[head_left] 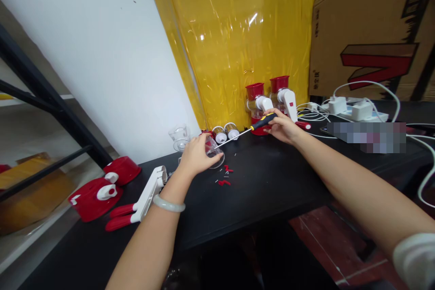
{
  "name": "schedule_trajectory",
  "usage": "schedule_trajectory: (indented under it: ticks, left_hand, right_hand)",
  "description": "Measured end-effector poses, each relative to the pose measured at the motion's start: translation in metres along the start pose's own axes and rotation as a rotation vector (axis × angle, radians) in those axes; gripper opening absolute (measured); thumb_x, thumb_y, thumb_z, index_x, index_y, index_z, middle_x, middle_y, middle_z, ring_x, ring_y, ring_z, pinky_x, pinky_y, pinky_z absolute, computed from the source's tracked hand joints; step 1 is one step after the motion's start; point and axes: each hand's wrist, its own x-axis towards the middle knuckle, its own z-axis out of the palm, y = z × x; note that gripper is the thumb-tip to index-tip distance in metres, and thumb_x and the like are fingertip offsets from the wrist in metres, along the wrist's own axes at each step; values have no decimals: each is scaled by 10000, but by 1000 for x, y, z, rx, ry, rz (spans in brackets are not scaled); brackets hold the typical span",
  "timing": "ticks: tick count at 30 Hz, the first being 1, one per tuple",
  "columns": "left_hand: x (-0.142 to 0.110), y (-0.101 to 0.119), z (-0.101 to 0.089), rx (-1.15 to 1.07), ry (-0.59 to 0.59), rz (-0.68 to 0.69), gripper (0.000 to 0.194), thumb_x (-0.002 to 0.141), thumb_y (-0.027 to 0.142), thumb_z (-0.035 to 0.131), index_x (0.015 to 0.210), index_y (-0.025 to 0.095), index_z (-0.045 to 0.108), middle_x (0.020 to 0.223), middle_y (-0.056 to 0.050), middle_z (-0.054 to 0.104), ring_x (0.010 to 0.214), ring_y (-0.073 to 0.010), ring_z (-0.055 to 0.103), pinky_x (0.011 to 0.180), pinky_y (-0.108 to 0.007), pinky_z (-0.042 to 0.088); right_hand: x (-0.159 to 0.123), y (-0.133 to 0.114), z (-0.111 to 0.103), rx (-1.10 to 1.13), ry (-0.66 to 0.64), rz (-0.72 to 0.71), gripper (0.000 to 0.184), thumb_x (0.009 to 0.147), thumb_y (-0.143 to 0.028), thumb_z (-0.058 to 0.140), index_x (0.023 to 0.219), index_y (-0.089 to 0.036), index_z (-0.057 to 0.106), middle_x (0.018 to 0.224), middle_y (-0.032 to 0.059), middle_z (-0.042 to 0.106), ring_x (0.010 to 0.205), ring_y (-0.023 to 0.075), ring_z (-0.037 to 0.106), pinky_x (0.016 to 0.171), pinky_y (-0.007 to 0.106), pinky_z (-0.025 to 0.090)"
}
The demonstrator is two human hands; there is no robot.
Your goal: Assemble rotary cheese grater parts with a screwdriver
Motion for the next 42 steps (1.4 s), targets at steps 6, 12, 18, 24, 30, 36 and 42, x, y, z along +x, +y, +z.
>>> schedule_trajectory:
  ticks: [6,12,18,24,30,36,42]
  left_hand:
    - [0,0,0,-2,4,7,688,751,593,639,1266,167,474,1089,-129,638,1019,-309,589,886,-446,460]
    - [1,0,1,3,3,11,695,754,604,630,1266,161,475,1105,-133,636,1042,-317,585,905,-452,461]
    - [0,0,0,-3,-1,7,694,749,595,640,1269,164,477,1100,-136,636,1043,-317,588,906,-455,462]
    - [0,1,0,-8,5,15,679,744,588,646,1258,174,488,1111,-140,634,1069,-324,582,920,-462,456]
    - [0,0,0,-9,5,11,687,748,584,646,1272,174,475,1107,-131,640,1043,-317,590,906,-460,461]
    - [0,0,0,-6,6,9,681,744,583,651,1261,174,481,1116,-128,637,1048,-315,587,916,-463,458]
    - [0,-1,-1,-15,-10,11,691,750,588,642,1276,174,471,1136,-143,628,1085,-326,576,929,-469,454]
  right_hand:
    - [10,8,-9,-249,101,-85,359,752,-567,630,760,-208,611,604,-23,493,497,106,437,445,241,350]
    - [9,9,-9,-185,131,-92,226,643,-352,738,772,-224,603,731,-29,545,565,93,465,483,220,385]
    - [6,3,-5,-74,88,-48,267,661,-450,695,770,-230,592,778,4,574,675,145,538,522,252,461]
    - [12,10,-10,-281,159,-86,273,717,-458,699,729,-215,576,606,-34,478,487,86,394,438,222,323]
    - [4,1,-5,44,24,-20,205,604,-240,654,796,-238,583,820,-6,594,745,153,559,600,278,477]
    - [13,10,-14,-376,163,-43,354,763,-560,621,722,-212,571,553,-25,478,463,111,419,418,242,320]
    - [5,5,-3,-47,59,-52,327,582,-278,798,810,-238,567,766,-50,570,686,110,562,599,240,493]
